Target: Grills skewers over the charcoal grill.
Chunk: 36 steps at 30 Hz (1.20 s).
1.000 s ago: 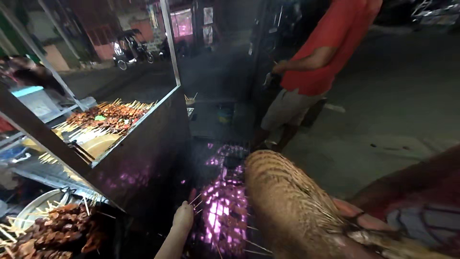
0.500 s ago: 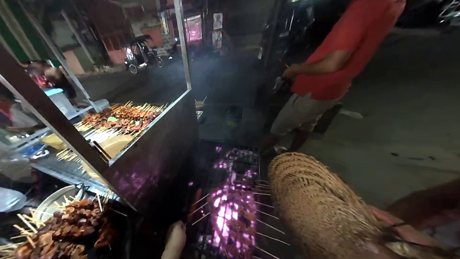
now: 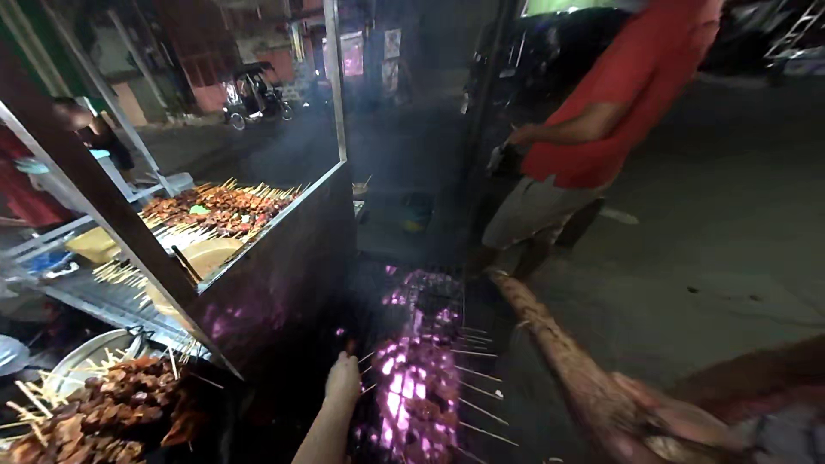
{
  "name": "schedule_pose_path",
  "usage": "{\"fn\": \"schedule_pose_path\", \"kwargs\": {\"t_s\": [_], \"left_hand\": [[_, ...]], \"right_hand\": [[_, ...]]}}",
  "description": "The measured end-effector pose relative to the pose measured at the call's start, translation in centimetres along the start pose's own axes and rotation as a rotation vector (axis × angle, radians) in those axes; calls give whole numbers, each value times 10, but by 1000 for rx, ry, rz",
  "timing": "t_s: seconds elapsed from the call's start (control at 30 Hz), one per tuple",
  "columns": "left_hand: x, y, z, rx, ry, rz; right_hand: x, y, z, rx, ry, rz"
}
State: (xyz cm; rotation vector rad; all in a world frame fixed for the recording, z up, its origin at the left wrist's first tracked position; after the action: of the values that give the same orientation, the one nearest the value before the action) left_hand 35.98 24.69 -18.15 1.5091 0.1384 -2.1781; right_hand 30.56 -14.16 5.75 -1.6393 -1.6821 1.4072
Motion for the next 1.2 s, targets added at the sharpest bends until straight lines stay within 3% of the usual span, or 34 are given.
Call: {"fn": "schedule_pose_path", "kwargs": {"t_s": [0.1, 0.27, 0.3, 0.37, 0.4, 0.47, 0.5, 0.63, 0.7, 0.87, 1.0, 1.07, 1.2], "left_hand": [[9, 7, -11, -36, -69, 1], [-1, -2, -12, -6, 0, 0], [-3, -6, -11, -2, 14, 25], [-4, -13, -10, -15, 30, 56], [-5, -12, -10, -16, 34, 51], [-8, -8, -10, 1, 47, 27], [-8, -5, -9, 16, 46, 1], [10, -1, 5, 35, -105, -140], [20, -2, 12, 30, -158, -183], [20, 3, 11, 46, -92, -103], [21, -8, 20, 35, -181, -56], [25, -13, 29, 60, -213, -41], [24, -21, 35, 41, -143, 8]], "right_hand": [[0, -8, 7, 30, 15, -22], [-32, -14, 11, 75, 126, 121], [-40, -13, 10, 67, 194, 97], [-40, -14, 0, 219, 431, -87], [-31, -17, -3, 238, 442, -139], [-10, -20, 2, 68, 104, -170], [-4, -22, 6, 39, 27, -161], [-17, -28, 3, 74, 148, -48], [-20, -18, 4, 85, 128, 58], [-13, 1, 11, 104, 112, -180], [-32, 17, 15, 128, 177, 69], [-25, 14, 11, 94, 222, -1], [-16, -1, 19, 111, 124, -102]]}}
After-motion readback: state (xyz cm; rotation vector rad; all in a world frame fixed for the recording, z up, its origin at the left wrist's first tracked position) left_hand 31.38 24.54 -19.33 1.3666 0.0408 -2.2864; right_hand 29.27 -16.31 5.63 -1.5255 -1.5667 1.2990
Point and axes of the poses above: each hand's wrist, its own z-axis away from the middle knuckle, its own x-axis out of the palm, y = z × x, the point moved 10 cm from there along -z, towards the middle knuckle, and after that the axes turned 12 degrees about -z, right-handed, at the moved point
